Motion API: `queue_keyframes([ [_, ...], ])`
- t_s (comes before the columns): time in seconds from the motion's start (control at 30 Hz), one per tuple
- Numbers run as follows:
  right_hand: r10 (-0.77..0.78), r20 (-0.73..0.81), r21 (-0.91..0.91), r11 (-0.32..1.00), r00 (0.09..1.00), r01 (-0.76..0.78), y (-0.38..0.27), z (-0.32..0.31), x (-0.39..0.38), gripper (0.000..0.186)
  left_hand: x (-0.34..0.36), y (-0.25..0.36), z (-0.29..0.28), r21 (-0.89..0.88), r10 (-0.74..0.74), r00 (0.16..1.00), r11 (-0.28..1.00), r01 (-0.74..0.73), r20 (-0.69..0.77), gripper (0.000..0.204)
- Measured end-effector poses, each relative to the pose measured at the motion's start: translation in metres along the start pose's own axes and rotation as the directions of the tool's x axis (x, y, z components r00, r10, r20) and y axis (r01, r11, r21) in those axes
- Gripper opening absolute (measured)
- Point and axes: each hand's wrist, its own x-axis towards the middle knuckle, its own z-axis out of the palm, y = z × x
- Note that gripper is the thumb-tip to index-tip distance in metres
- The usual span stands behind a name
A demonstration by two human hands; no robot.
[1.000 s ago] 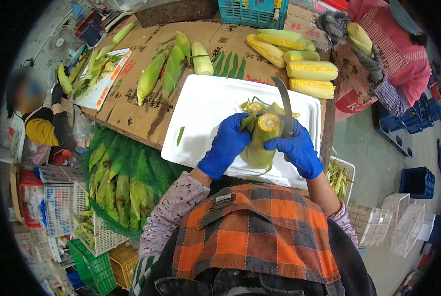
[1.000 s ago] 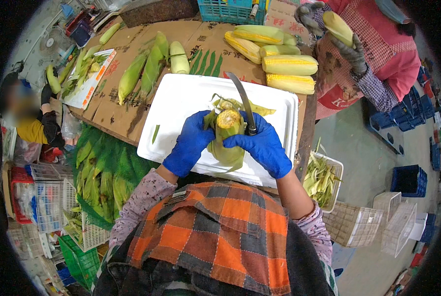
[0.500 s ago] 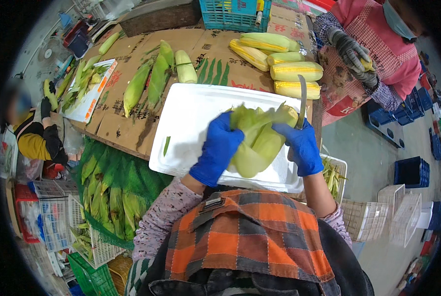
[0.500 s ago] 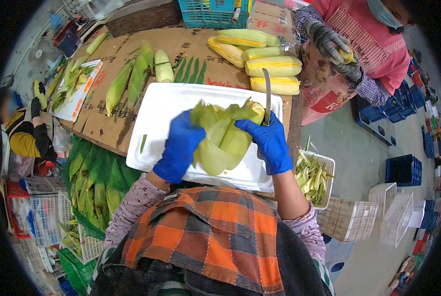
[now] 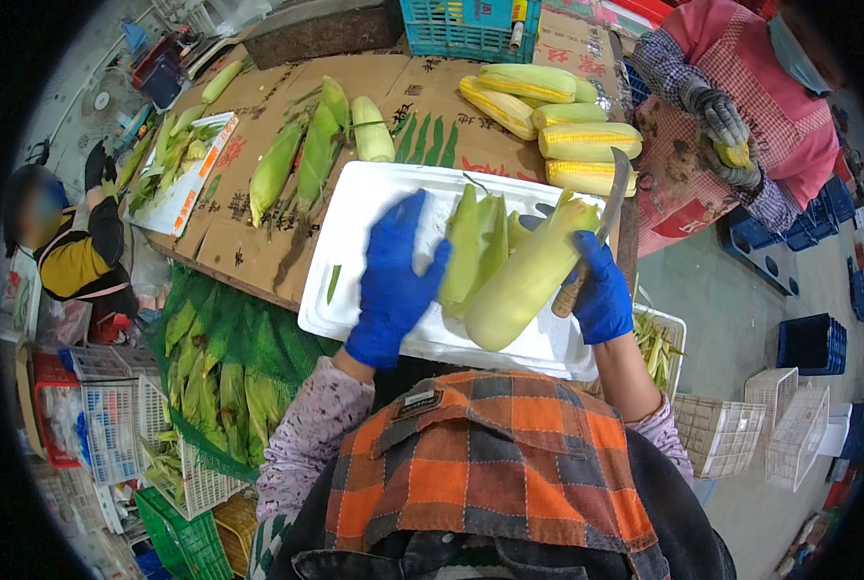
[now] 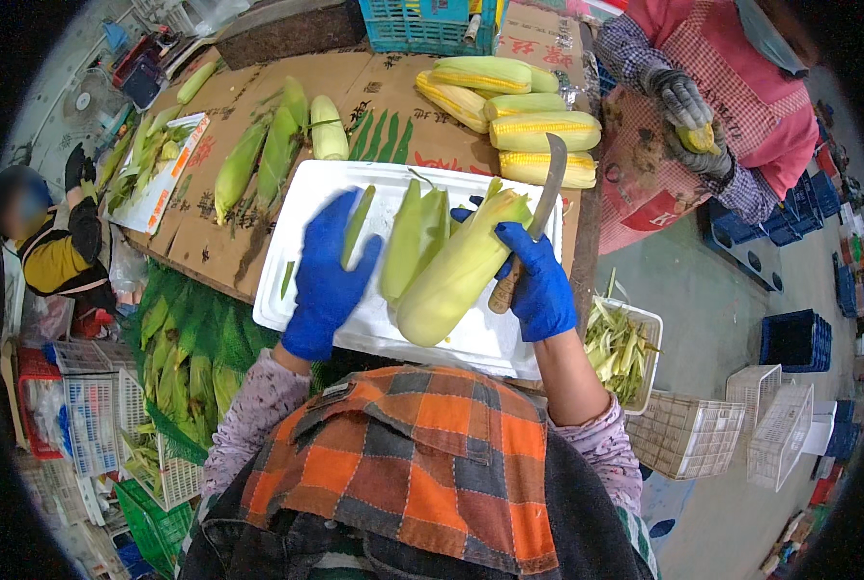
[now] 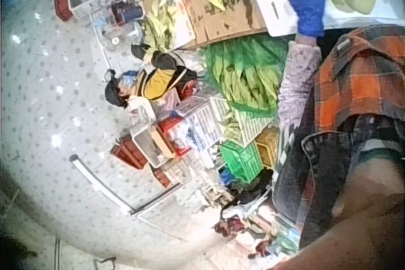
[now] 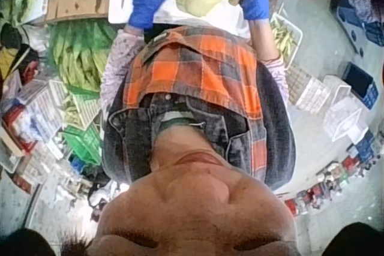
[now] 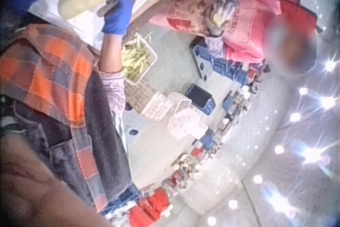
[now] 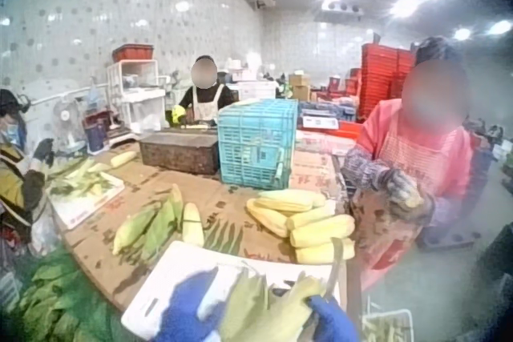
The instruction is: The person shucks corn cobs by hand and with a knife, removing husks and silk. They place the cleaned cobs on a white tray and discard the husks into a bin. Another person is visible in the background also shucking corn.
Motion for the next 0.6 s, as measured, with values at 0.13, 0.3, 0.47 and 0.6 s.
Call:
queue_keyframes([
  [0.13,0.012,0.045,0.166,0.986,0.999,-0.019,0.004,0.017,0.003,0.055,0.003,0.055,-0.028,-0.480,-0.108,0.618,0.533,0.697,0.778,0.051],
  [0.3,0.022,-0.044,-0.014,1.000,0.999,-0.022,0.002,0.027,0.009,0.044,-0.019,0.046,-0.013,-0.572,-0.034,0.573,0.039,0.819,0.819,0.055],
  [0.47,0.048,-0.206,-0.127,0.989,0.977,-0.076,0.012,0.033,0.016,0.016,-0.027,0.044,-0.003,-0.641,-0.148,0.628,-0.063,0.765,0.764,0.054],
  [0.6,-0.016,-0.236,-0.135,0.991,0.972,-0.017,0.021,0.027,0.016,0.017,-0.026,0.051,-0.009,-0.644,-0.194,0.621,-0.089,0.760,0.760,0.052],
])
